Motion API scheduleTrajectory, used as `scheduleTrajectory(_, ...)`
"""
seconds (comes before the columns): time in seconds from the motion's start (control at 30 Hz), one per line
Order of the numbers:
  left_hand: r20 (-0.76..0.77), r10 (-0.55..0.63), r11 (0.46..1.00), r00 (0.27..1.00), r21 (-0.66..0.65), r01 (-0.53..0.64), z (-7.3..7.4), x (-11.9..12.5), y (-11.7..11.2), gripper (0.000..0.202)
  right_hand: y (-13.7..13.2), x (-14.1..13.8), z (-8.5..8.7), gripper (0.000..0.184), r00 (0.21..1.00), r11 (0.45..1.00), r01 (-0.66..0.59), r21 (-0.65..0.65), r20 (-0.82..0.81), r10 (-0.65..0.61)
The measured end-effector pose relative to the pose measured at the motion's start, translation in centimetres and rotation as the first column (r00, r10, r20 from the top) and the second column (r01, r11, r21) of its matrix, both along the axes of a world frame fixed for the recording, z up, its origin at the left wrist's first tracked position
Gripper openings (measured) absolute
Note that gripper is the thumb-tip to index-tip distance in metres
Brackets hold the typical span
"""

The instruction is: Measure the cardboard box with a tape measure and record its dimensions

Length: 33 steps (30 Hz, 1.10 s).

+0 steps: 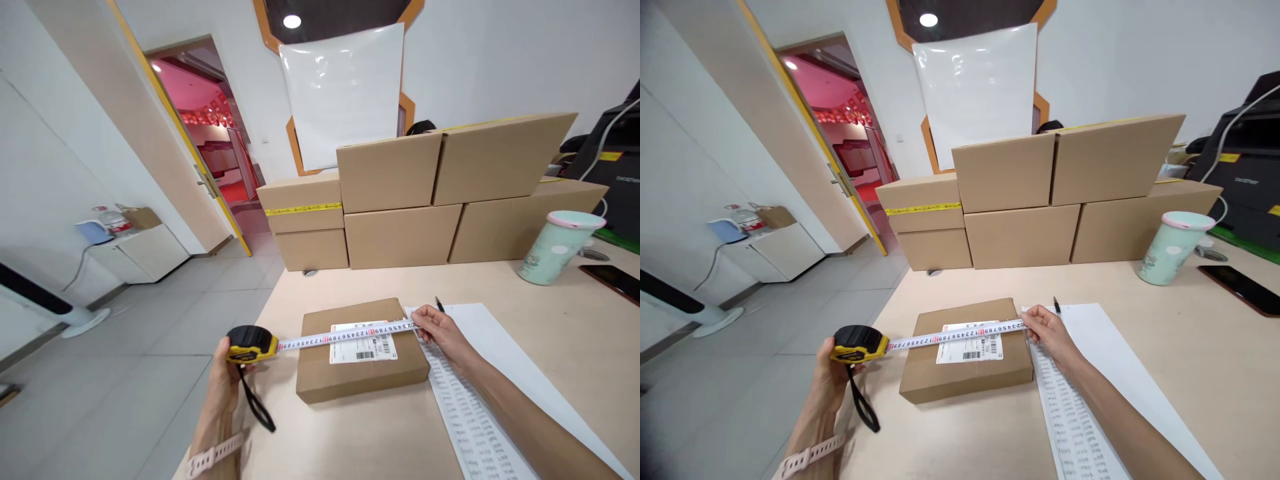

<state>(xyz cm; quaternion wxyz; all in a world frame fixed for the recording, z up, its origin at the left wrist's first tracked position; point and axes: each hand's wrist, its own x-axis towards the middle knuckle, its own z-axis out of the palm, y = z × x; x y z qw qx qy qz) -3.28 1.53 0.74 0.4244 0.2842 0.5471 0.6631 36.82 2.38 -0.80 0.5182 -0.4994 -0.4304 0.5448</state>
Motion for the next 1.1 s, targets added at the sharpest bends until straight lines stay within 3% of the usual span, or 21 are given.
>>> scheduleTrajectory(0.2,-0.004,0.087,0.996,0.996,0.029,-0.087,-0.4,-0.4,0.0,0.056,-0.6,-0.6,-0.4,0.039,0.998,0.999,0.000,-0.053,0.065,0.004)
scheduleTrajectory(0.43,-0.032,0.162,0.986,0.986,0.049,-0.160,-1.1,-0.4,-0.4,0.060,-0.9,-1.2,-1.3,0.040,1.000,0.990,0.021,-0.143,0.026,-0.017)
scheduleTrajectory(1.1,-0.070,0.195,0.979,0.978,0.075,-0.189,-1.4,0.0,-1.4,0.057,-1.0,-1.3,-0.9,0.039,0.999,0.973,-0.019,-0.229,-0.042,0.010)
